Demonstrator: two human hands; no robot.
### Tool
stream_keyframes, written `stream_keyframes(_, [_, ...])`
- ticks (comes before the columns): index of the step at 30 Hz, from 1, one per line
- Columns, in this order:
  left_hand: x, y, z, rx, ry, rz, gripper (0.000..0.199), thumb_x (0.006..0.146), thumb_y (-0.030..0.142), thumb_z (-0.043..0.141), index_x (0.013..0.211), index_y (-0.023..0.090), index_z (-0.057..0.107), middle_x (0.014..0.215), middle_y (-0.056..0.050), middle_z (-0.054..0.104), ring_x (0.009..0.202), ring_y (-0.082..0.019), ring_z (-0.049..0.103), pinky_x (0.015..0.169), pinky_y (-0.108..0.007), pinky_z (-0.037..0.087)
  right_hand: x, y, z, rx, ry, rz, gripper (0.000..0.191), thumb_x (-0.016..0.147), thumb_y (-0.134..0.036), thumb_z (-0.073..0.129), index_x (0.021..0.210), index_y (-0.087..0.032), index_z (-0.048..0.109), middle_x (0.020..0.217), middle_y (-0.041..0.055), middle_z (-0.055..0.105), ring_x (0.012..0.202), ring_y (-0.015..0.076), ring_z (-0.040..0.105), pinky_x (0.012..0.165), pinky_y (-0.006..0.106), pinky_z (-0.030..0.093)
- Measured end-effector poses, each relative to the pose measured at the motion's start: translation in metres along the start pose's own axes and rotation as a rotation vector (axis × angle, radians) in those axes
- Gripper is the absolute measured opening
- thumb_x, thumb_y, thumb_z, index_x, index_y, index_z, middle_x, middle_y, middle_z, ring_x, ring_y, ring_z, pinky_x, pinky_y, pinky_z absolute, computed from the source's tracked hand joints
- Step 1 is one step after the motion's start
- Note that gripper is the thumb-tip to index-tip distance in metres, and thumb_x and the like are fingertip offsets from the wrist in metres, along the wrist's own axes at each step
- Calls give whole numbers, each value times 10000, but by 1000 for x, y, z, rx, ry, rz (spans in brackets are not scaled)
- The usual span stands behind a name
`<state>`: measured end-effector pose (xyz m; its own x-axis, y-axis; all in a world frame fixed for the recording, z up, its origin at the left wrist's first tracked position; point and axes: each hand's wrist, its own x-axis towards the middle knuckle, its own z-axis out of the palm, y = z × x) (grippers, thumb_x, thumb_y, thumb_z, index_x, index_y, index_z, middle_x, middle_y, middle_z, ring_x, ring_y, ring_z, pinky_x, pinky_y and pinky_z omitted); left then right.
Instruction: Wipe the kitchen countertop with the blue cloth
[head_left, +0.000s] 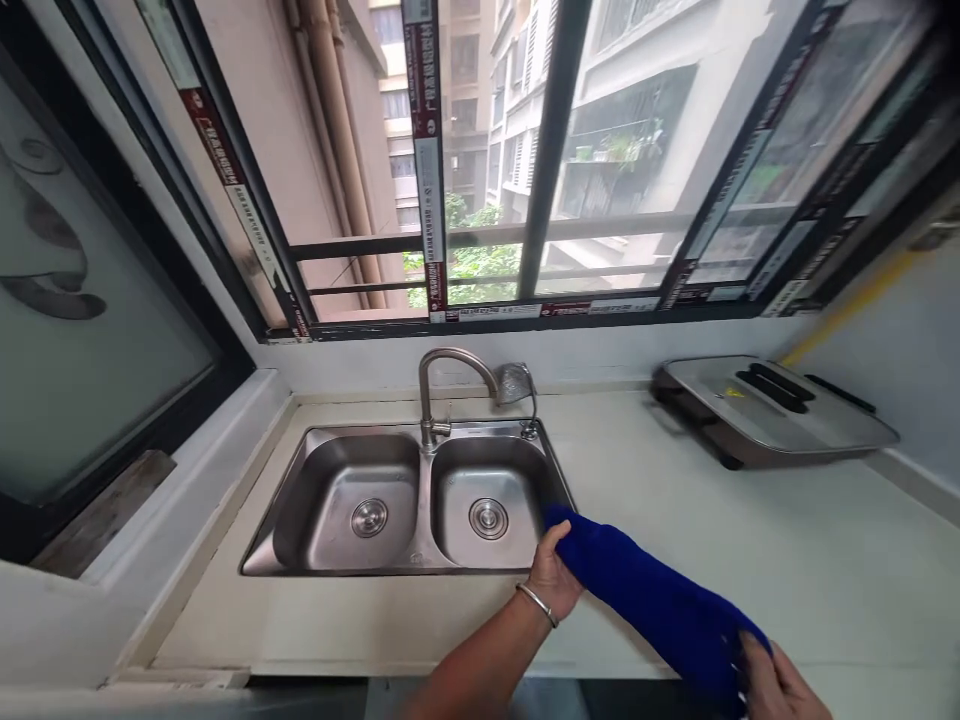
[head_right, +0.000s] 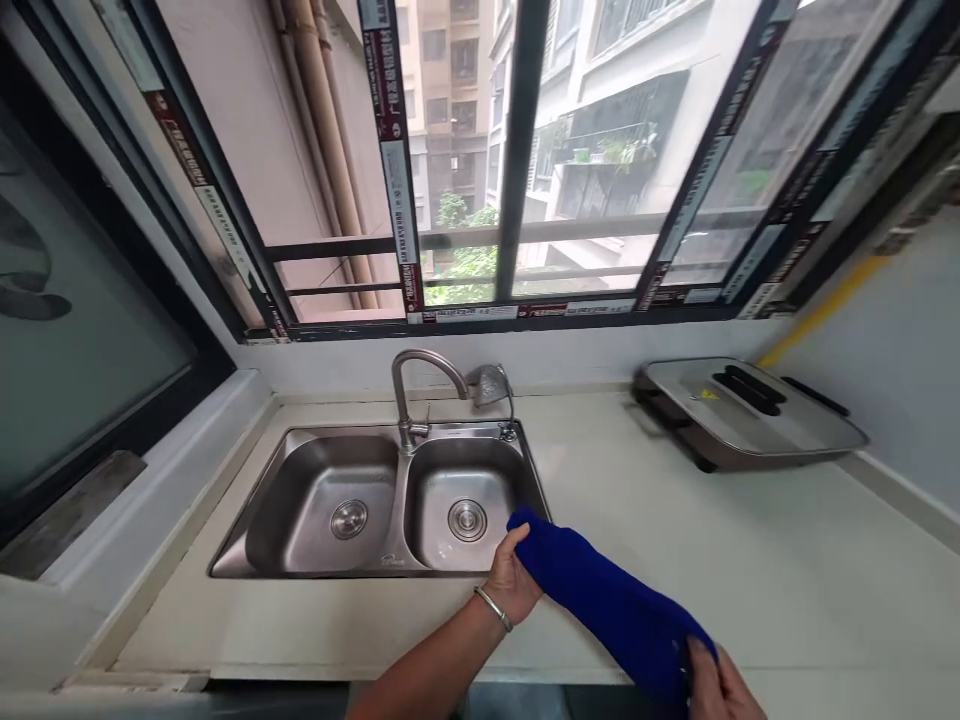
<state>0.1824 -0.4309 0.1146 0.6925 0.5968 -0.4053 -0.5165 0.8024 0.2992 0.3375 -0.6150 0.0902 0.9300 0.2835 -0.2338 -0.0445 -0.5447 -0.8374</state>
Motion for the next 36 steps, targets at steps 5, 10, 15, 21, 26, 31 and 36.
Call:
stream_keyframes(5, [13,-30,35,201,-58,-5,294,597,313,742,841,156,692,805,-49,743,815,-219,698,874,-374,532,23,-36,-47,-35,192,-217,466,811,-624,442,779,-194,620,559,-25,465,586,165,458,549,307,375])
stream_keyframes(10, [37,-48,32,626,51,182,403,637,272,650,1036,214,644,1099,-52,728,1057,-210,658,963,-354,507,65,-65,-72,-73,267,-398,547,786,-643,456,914,-157,671,674,7,582,679,172,516,651,297,419])
stream_keyframes(15, [61,-36,-19,947,164,160,429,675,226,634,1099,229,567,1271,-124,654,1204,-243,588,948,-403,504,108,-40,-71,-121,293,-451,747,815,-556,405,1358,-44,417,1235,219,590,940,258,608,833,414,513])
stream_keyframes(21, [50,-15,-58,1208,52,231,301,686,238,554,981,227,612,1042,-97,751,992,-245,695,894,-415,544,91,46,10,-523,213,-663,638,916,-457,303,1438,-98,378,1464,178,461,1395,341,355,1140,524,329])
stream_keyframes(26, [31,-13,-69,1504,-118,403,283,710,271,505,944,262,663,1057,-61,750,1058,-268,677,1025,-451,489,66,78,67,-664,176,-692,568,938,-451,306,1468,-256,370,1567,87,334,1465,355,222,1171,629,183])
stream_keyframes(31, [24,-7,-82,1851,-137,562,382,787,258,423,1089,270,658,1323,-67,641,1307,-269,523,1146,-466,388,61,97,27,-715,140,-728,546,937,-437,344,1463,-292,369,1577,69,312,1463,326,242,1172,595,223])
stream_keyframes(36, [33,-11,-88,2132,-114,566,542,834,316,447,1353,177,516,1579,-100,348,1499,-272,186,1239,-484,219,47,156,-61,-663,73,-685,572,889,-515,430,1433,-338,409,1555,29,362,1444,305,299,1162,600,259])
